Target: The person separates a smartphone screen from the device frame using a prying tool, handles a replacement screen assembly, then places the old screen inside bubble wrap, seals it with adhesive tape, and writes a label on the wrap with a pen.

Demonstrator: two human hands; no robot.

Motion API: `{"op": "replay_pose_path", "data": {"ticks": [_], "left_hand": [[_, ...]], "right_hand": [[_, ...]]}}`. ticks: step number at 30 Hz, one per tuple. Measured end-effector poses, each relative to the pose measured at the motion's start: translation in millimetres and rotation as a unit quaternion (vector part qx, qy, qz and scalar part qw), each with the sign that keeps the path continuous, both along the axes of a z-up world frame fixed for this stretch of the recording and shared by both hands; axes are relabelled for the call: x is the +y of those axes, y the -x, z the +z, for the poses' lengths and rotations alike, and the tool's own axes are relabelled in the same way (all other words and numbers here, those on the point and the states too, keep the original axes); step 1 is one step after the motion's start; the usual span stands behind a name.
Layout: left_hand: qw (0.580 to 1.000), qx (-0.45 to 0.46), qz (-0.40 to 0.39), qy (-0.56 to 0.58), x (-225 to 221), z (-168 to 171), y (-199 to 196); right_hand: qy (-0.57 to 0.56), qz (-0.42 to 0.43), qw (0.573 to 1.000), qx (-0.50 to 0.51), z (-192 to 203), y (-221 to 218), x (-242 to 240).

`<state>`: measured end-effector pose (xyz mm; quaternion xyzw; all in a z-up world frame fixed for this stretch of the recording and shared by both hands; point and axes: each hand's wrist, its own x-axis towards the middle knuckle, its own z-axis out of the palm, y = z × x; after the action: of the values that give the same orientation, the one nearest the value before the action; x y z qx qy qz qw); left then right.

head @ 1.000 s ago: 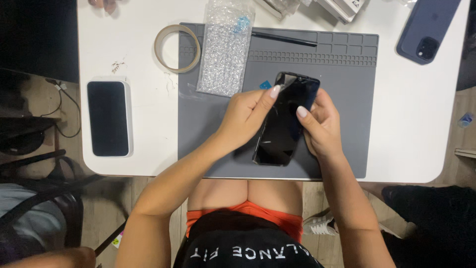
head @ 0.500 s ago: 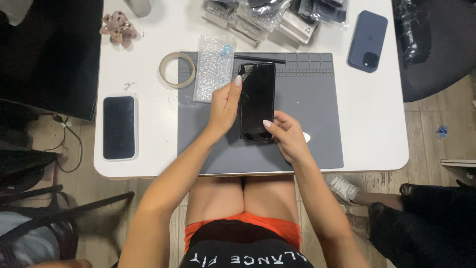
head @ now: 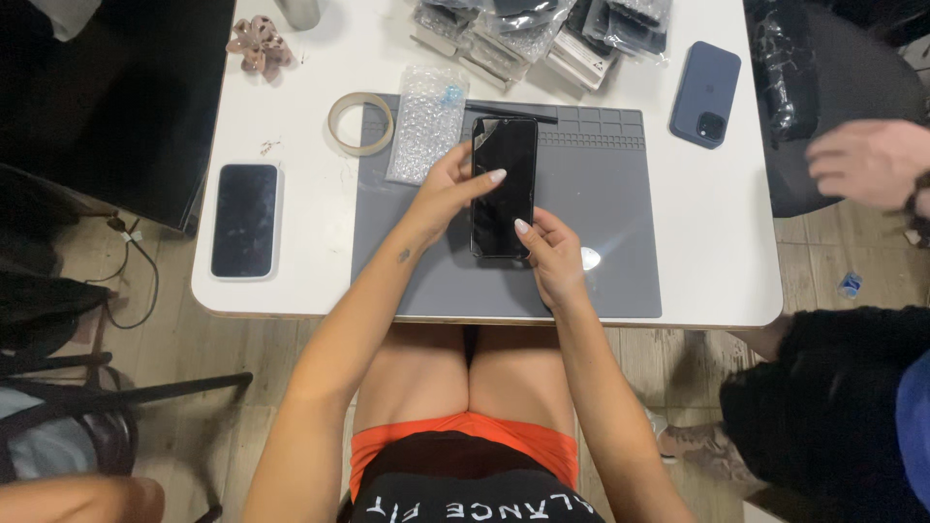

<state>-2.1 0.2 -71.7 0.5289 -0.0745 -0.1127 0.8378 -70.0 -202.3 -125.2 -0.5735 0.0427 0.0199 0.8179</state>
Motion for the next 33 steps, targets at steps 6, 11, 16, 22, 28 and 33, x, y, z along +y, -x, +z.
{"op": "replay_pose_path", "data": {"ticks": [6,11,16,22,28,33], "left_hand": [[0.998,0.050,-0.001,0.045,9.1,34.3,11.9],[0.998,0.009,0.026,0.053,0.9,11.2,4.3],[0.993,-0.046,0.084,0.063,1.6,-4.8,-2.0],[0.994,-0.023,0.083,0.061,2.1,17.9,6.8],[0.988,0.037,-0.011,0.146,2.0,21.0,7.6],[0.992,0.059,0.025,0.112,5.9,43.1,13.5]], "right_hand": [[0.004,0.003,1.000,-0.021,15.5,7.9,8.2],[0.040,0.008,0.998,-0.044,14.9,10.5,10.4],[0.047,0.011,0.997,-0.061,43.5,18.7,22.9],[-0.018,0.007,0.999,-0.038,35.6,14.2,17.7],[-0.071,-0.029,0.997,0.004,41.6,12.9,18.2],[-0.014,0.002,0.999,-0.038,14.0,14.9,10.5]]}}
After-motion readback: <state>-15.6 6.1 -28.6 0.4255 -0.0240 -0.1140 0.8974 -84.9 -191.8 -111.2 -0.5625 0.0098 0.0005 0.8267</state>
